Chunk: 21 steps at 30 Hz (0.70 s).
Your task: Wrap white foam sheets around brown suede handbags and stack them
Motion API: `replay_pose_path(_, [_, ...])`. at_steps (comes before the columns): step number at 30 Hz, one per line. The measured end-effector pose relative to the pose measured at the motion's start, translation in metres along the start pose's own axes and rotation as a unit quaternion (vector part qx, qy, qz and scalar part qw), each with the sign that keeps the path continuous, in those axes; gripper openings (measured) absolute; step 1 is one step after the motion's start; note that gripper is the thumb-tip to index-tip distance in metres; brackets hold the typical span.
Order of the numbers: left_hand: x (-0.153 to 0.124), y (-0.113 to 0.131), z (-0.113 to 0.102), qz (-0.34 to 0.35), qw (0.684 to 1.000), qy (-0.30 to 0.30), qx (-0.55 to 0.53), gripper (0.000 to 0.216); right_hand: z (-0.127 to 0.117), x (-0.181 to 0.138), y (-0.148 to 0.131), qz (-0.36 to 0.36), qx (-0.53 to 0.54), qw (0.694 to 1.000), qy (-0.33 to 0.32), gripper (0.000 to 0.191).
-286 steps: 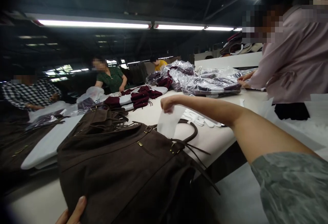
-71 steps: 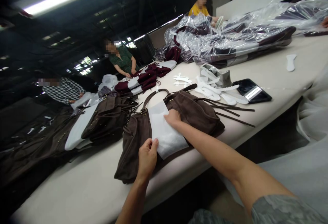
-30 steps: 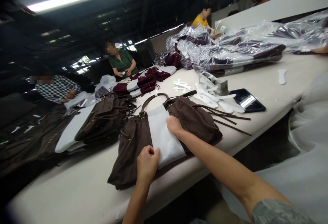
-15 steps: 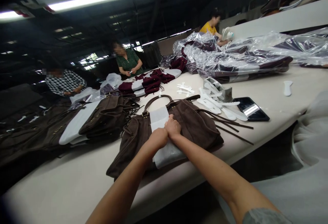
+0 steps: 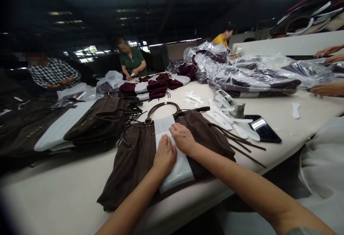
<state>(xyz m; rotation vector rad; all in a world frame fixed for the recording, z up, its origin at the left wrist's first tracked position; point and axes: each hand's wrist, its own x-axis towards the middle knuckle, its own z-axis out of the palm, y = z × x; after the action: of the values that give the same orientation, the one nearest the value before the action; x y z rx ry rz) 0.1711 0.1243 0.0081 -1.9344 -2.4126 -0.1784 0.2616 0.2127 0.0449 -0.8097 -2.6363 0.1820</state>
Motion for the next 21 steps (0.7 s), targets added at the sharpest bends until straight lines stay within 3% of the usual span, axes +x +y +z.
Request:
replay_pose_path(2, [0.001, -0.002, 0.000, 0.025, 0.999, -0.023, 0.000, 0.058, 0.012, 0.006, 0.006, -0.086, 0.065, 0.993, -0.058, 0.040])
replay_pose_path(4, [0.002, -0.004, -0.002, 0.037, 0.999, -0.036, 0.001, 0.059, 0.024, 0.017, 0.013, -0.096, 0.104, 0.981, -0.133, 0.050])
replay_pose_path(6, [0.004, -0.006, -0.005, 0.032, 0.999, -0.041, 0.003, 0.060, 0.033, 0.030, 0.021, -0.079, 0.103, 0.977, -0.168, 0.055])
replay_pose_path(11, [0.013, -0.013, -0.007, 0.021, 0.998, -0.056, -0.013, 0.066, 0.039, 0.050, 0.027, -0.028, 0.048, 0.986, -0.156, 0.051])
replay_pose_path(15, [0.013, -0.019, -0.006, 0.031, 0.997, -0.061, -0.023, 0.068, 0.036, 0.038, 0.022, 0.005, 0.031, 0.987, -0.160, 0.056])
replay_pose_path(21, [0.010, -0.021, -0.007, 0.070, 0.997, -0.021, -0.003, 0.066, 0.022, 0.036, 0.022, 0.011, 0.056, 0.978, -0.199, 0.055])
